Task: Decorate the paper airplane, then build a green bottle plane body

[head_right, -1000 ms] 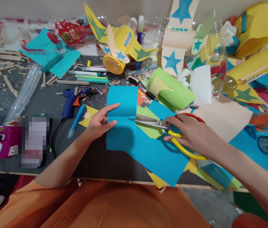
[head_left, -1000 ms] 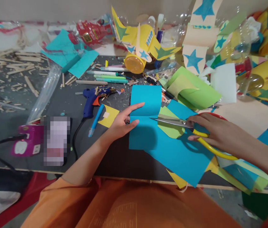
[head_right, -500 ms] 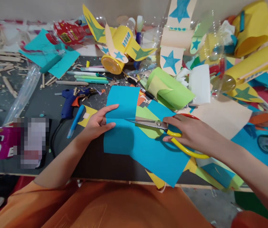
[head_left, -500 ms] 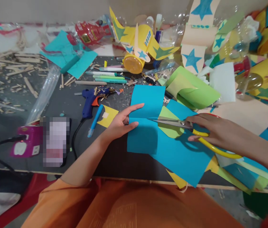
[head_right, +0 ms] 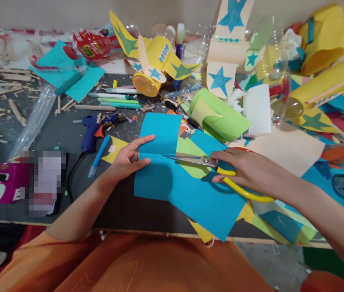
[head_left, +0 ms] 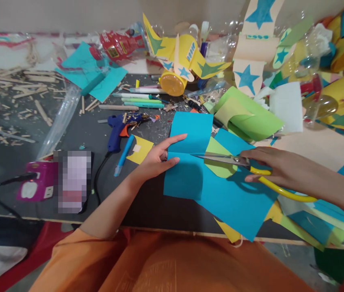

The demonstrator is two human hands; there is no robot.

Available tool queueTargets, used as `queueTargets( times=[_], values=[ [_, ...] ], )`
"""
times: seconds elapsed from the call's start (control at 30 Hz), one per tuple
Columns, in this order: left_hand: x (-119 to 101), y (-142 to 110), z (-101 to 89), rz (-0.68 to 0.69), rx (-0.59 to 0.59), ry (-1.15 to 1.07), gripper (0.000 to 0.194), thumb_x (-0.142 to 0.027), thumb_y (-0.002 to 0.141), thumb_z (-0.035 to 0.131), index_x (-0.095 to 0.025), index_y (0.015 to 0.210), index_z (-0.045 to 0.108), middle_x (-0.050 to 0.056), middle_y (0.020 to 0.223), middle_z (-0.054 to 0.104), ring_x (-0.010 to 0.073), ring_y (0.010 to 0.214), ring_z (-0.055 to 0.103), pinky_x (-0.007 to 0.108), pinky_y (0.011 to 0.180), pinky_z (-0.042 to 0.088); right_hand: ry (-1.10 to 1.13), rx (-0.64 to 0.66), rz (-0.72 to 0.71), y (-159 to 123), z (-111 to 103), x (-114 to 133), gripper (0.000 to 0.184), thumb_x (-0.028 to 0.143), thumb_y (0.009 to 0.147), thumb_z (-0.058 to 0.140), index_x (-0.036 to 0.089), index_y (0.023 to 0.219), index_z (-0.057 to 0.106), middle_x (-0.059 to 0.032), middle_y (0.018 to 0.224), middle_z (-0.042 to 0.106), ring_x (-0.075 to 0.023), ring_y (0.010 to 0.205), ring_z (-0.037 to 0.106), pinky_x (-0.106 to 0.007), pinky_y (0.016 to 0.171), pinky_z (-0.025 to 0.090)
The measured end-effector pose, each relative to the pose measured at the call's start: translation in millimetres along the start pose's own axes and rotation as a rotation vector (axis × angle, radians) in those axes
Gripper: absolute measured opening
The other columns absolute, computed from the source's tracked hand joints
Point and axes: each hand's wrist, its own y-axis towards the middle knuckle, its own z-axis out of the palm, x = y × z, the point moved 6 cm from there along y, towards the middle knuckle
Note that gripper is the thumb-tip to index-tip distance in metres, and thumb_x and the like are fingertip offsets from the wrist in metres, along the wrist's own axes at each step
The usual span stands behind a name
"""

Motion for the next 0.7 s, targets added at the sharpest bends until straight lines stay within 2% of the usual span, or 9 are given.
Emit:
queueTargets(
  times=[0.17,0.37,0.7],
  values=[
    [-0.7,-0.4,-0.9,0.000,-0.007,-0.012,0.055,-0.044,0.087,0.068,-0.027,0.137,0.054,-0.010,0.053,0.025,0.0054,0.043,0.018,0.020,0.039,0.016,0.041,0.025,0.009,-3.9,0.5,-4.3,0.079,0.082,0.084,0.035,0.022,0.126,0.063,-0.0149,0.110,0.074,-0.0328,0.090,0.074,-0.041,0.068,0.060],
    [-3.2,-0.7,-0.6,-0.008,-0.005,-0.022,0.056,-0.044,0.088,0.067,-0.026,0.138,0.053,-0.009,0.054,0.028,0.0051,0.043,0.018,0.020,0.039,0.015,0.048,0.007,-0.024,-8.1,0.3,-0.9,0.070,0.077,0.088,0.036,0.023,0.120,0.065,-0.0139,0.108,0.075,-0.0309,0.088,0.073,-0.038,0.068,0.059],
    [-2.2,-1.1,-0.4,0.003,-0.006,-0.001,0.052,-0.043,0.088,0.068,-0.027,0.136,0.056,-0.008,0.055,0.031,0.0056,0.043,0.019,0.021,0.040,0.021,0.064,0.010,-0.014,-5.3,-0.3,0.5,0.078,0.082,0.085,0.033,0.022,0.122,0.067,-0.0156,0.108,0.076,-0.0324,0.087,0.074,-0.040,0.065,0.059]
  ],
)
